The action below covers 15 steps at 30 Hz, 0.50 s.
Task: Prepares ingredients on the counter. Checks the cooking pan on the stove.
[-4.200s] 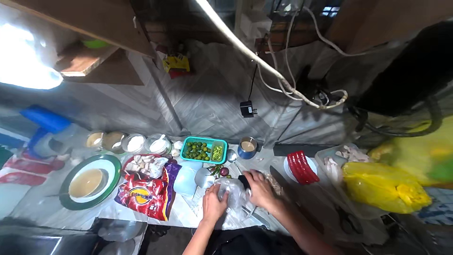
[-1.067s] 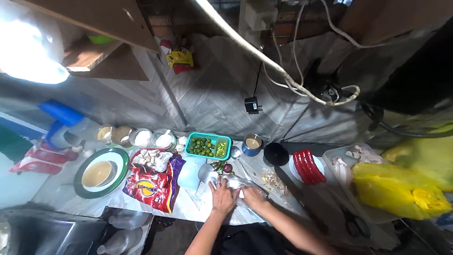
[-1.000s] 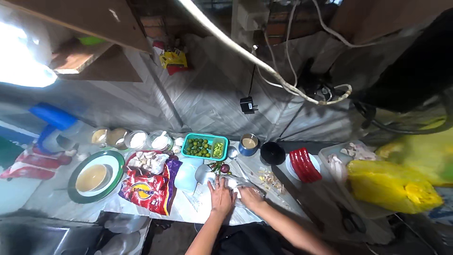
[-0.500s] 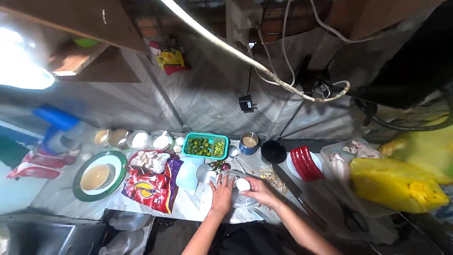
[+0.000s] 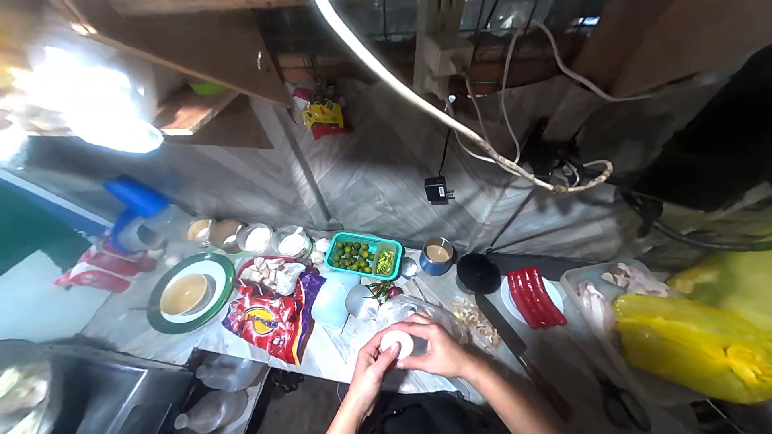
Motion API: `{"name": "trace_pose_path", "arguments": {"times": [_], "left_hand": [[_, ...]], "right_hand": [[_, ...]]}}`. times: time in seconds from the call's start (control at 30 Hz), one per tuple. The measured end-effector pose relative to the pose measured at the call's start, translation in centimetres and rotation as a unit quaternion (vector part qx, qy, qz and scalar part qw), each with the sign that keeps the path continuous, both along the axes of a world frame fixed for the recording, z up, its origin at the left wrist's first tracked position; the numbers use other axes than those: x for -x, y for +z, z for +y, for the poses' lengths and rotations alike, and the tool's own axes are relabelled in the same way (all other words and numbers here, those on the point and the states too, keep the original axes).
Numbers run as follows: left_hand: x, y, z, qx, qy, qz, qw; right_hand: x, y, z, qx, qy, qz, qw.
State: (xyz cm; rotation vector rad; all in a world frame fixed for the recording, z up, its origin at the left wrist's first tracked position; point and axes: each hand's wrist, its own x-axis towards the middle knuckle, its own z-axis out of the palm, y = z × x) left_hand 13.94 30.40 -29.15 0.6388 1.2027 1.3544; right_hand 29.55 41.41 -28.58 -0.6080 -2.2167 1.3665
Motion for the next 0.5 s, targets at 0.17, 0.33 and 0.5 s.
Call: {"name": "trace_pose_path", "arguments": {"times": [0.17, 0.33, 0.5], "left_hand": [[0.5, -1.2, -2.3, 0.042, 0.094, -0.022, 0.994], [2.6, -2.8, -7.1, 0.092, 0.223, -0.077, 0.967], [4.2, -5.4, -12.4, 0.124, 0.345, -0.160, 0.916]], "right_hand": [[1.0, 0.0, 2.2, 0.005, -0.003, -0.036, 0.999], [-0.6, -1.1, 4.2, -0.023, -0.183, -0.069, 0.980], [-2.6, -2.8, 2.9, -0.065, -0.190, -0.085, 0.976]]}}
